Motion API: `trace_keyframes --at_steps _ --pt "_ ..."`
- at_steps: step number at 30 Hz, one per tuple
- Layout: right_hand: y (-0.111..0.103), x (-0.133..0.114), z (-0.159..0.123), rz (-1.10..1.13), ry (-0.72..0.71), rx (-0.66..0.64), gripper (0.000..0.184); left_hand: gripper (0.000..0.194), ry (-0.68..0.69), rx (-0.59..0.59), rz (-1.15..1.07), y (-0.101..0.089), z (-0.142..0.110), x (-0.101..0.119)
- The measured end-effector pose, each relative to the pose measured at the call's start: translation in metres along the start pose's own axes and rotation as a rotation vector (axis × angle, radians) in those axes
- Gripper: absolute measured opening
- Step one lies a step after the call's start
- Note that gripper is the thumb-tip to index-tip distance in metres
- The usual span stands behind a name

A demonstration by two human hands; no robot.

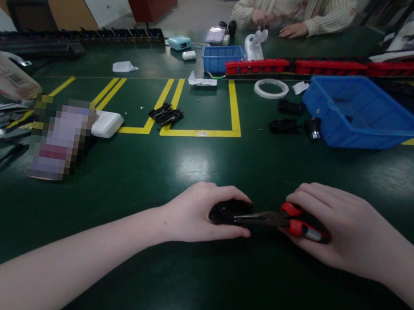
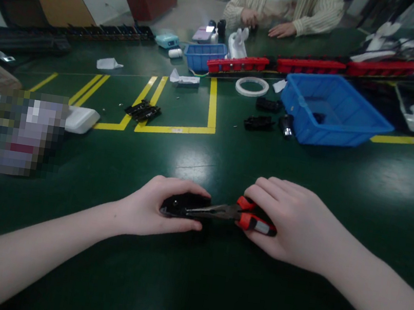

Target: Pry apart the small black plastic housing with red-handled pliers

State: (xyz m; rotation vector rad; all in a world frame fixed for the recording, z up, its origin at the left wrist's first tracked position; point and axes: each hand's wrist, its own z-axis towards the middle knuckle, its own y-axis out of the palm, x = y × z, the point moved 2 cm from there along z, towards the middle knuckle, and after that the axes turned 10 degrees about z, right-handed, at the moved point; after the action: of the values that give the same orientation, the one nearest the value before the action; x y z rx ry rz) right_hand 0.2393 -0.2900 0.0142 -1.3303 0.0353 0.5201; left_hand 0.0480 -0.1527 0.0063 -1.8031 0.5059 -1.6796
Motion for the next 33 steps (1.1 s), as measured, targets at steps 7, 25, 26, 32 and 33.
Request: trace_keyframes --at_steps 7,25,26,32,33 --pt "0.001 0.0 -0.007 -0.077 0.009 0.008 0.024 0.043 0.01 0.029 0.009 0.0 -0.002 0.0" --pt "0.002 0.002 -0.001 0.248 0.228 -0.055 0.013 0.041 0.005 0.055 -0.075 0.001 -0.001 -0.001" --pt "0.001 0.002 -0.001 0.249 0.232 -0.062 0.012 0.042 0.004 0.055 -0.077 0.001 -0.001 -0.001" --pt "0.0 0.002 -0.003 0.137 0.133 -0.057 0.017 0.042 -0.003 0.054 -0.092 0.001 -0.001 -0.003" --pt "-0.001 0.002 -0.003 0.107 0.107 -0.043 0.018 0.043 -0.003 0.06 -0.092 0.001 -0.001 -0.003"
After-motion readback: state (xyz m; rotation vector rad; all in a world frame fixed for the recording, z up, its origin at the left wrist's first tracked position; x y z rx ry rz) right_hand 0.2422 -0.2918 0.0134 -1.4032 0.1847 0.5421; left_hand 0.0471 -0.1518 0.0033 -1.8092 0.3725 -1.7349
